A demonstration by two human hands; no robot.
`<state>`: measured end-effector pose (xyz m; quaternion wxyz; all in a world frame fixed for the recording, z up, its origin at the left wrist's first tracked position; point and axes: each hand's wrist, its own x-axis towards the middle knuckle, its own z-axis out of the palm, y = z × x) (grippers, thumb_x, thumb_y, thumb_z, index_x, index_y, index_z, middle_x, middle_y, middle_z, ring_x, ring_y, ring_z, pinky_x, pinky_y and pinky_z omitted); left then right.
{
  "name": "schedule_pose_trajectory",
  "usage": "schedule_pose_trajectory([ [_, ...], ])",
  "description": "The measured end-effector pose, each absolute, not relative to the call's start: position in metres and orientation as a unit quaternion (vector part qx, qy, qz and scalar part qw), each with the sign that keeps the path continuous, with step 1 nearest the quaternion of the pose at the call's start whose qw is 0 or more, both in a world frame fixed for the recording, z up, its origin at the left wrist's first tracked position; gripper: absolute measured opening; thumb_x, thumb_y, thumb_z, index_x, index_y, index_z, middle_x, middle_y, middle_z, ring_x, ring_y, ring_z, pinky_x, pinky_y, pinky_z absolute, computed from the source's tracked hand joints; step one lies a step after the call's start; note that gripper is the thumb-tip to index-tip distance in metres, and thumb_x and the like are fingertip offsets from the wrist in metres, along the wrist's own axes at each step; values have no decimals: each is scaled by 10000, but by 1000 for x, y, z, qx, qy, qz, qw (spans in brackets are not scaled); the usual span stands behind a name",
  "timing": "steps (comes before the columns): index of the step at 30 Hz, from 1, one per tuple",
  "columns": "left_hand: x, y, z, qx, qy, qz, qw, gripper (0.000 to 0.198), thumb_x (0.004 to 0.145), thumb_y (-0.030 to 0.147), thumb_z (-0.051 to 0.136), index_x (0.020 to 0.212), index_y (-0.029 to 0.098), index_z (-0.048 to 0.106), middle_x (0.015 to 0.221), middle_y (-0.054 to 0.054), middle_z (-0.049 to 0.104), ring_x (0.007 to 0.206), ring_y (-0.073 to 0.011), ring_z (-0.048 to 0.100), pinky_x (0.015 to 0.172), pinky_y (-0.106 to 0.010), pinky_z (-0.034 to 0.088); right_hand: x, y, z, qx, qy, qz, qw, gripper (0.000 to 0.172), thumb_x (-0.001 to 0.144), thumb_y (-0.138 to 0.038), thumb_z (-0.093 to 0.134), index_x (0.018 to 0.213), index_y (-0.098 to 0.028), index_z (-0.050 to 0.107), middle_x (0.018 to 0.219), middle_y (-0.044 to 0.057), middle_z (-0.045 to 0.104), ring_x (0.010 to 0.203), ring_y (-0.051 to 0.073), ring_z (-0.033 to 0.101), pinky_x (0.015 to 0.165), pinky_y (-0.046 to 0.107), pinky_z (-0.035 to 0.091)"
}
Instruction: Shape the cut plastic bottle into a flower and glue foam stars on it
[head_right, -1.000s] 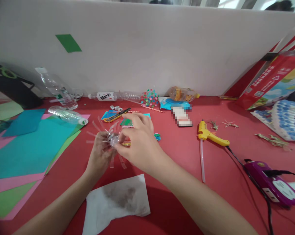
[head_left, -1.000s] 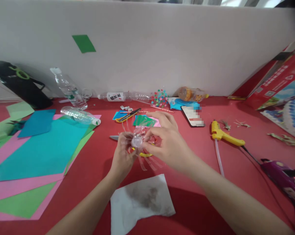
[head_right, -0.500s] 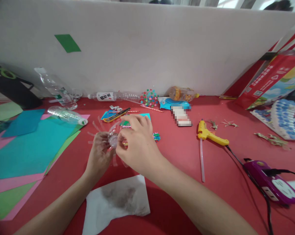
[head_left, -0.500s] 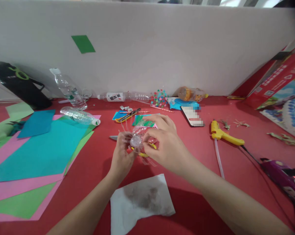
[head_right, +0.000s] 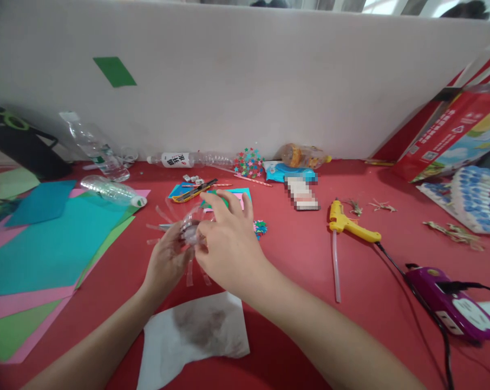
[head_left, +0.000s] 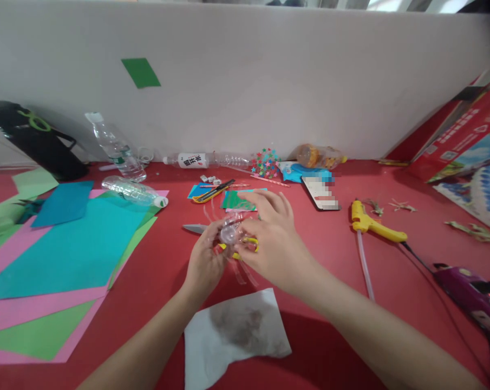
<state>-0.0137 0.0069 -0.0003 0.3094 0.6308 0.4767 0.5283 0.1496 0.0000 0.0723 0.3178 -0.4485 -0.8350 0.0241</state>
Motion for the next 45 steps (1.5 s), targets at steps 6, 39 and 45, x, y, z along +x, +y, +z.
schedule_pose_trajectory([
  [6,-15,6,-6,623,480,530,317,319,736,237,664,1052,237,628,1018,-45,687,887,-209,641,818,-341,496,149,2,68,-456,-825,19,334,147,798,-157,614,683,-223,678,1408,48,520,1323,301,386,1138,625,249],
  [39,-11,9,0,553,486,548,398,336,641,199,712,964,234,628,918,-15,700,796,-180,662,755,-320,541,171,9,90,-482,-757,184,401,40,807,-263,671,771,-254,685,1449,10,458,1402,252,333,1133,512,299],
  [45,-10,6,2,517,507,551,414,412,592,221,765,971,208,605,943,-42,723,848,-213,703,791,-350,566,191,5,116,-491,-736,156,439,57,822,-236,663,777,-262,685,1392,-3,517,1347,244,434,1118,507,335],
])
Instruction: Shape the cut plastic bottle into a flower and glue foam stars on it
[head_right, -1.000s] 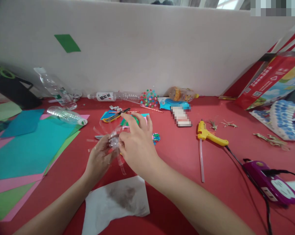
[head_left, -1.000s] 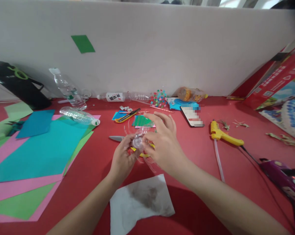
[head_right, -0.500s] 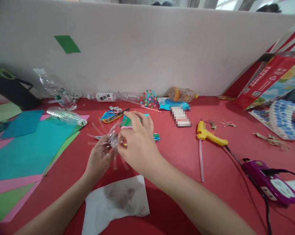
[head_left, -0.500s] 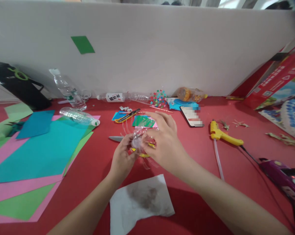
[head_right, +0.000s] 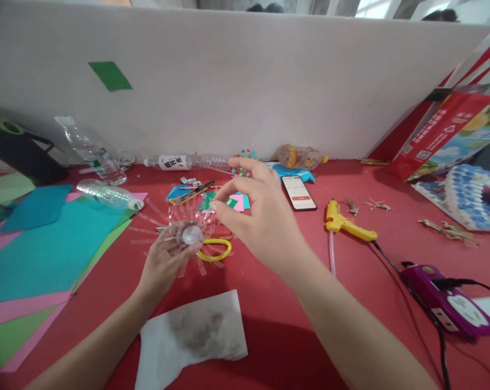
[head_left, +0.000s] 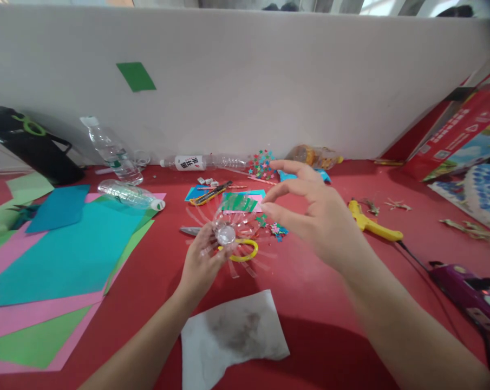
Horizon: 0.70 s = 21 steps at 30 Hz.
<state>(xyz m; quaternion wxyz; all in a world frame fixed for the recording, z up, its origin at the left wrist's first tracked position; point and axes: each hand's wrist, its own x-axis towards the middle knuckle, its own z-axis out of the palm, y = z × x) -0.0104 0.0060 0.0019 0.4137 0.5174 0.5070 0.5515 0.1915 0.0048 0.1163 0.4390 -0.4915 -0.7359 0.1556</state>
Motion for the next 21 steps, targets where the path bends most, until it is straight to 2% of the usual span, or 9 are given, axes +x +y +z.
schedule_pose_trajectory([
  [6,-9,5,5,526,485,549,431,409,626,284,784,996,202,631,1013,-78,745,901,-229,717,834,-364,569,193,0,126,-475,-751,119,442,105,813,-192,639,735,-250,678,1300,12,579,1293,277,494,1080,559,379],
  [11,-8,5,5,527,482,555,426,429,621,312,799,1005,209,639,946,-61,755,840,-222,722,730,-325,587,183,-1,115,-447,-809,112,365,86,829,-220,621,852,-259,694,1441,31,466,1398,281,359,1121,560,340],
  [14,-8,5,4,532,481,553,425,392,632,295,796,984,211,647,938,-61,750,822,-218,715,724,-322,585,177,-2,109,-435,-827,99,343,98,839,-244,613,904,-239,686,1485,65,421,1429,290,295,1133,559,325],
  [18,-8,5,4,528,477,553,434,372,646,262,776,990,219,643,920,-44,739,806,-200,702,737,-315,576,174,-5,106,-420,-836,62,348,178,826,-181,602,978,-247,668,1528,52,363,1450,270,236,1151,513,313],
  [21,-10,6,2,521,470,550,453,379,654,256,777,1005,217,642,958,-49,735,859,-205,702,774,-317,563,178,-5,110,-415,-829,36,373,204,846,-141,567,977,-268,659,1508,15,384,1435,237,268,1161,473,302],
])
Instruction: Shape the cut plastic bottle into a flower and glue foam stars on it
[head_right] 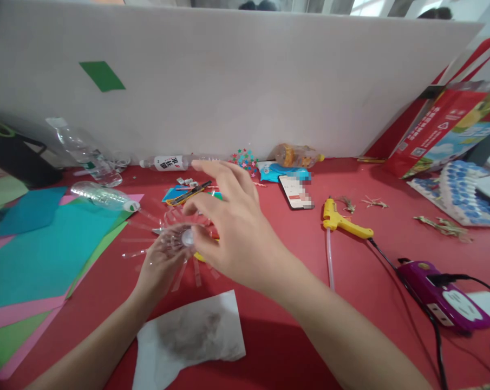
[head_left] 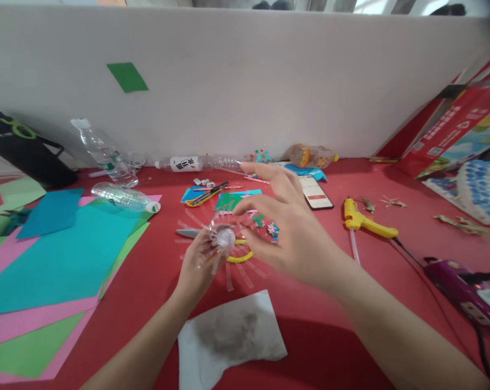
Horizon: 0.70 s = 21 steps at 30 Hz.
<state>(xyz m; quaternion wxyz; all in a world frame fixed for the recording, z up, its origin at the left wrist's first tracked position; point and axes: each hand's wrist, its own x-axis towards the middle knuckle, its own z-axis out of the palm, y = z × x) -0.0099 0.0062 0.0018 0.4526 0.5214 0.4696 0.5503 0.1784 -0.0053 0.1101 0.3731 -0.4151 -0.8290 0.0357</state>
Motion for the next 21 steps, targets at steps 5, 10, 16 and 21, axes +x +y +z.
schedule_pose_trajectory([
  [5,-12,9,-6,524,454,549,468,370,693,287,771,1034,215,645,985,-58,741,900,-217,699,785,-326,557,188,-2,118,-423,-808,28,409,160,890,-172,532,878,-258,667,1391,24,509,1338,224,410,1140,457,321],
  [10,-10,8,-2,527,455,550,461,348,682,279,773,998,202,649,980,-65,745,864,-210,700,757,-308,556,186,-1,116,-423,-810,47,404,142,894,-208,549,866,-236,685,1354,47,548,1309,230,425,1109,453,351],
  [16,-5,4,7,532,479,548,433,314,620,237,778,904,216,647,803,-3,698,719,-176,665,690,-290,554,181,-2,109,-408,-835,66,364,114,885,-238,585,922,-227,692,1413,62,491,1358,238,361,1125,450,328],
  [21,-6,2,8,542,473,543,434,300,632,241,741,911,227,632,799,4,655,725,-168,639,669,-277,541,182,1,106,-395,-846,61,354,98,886,-205,582,867,-226,676,1398,56,500,1362,215,352,1118,407,324],
])
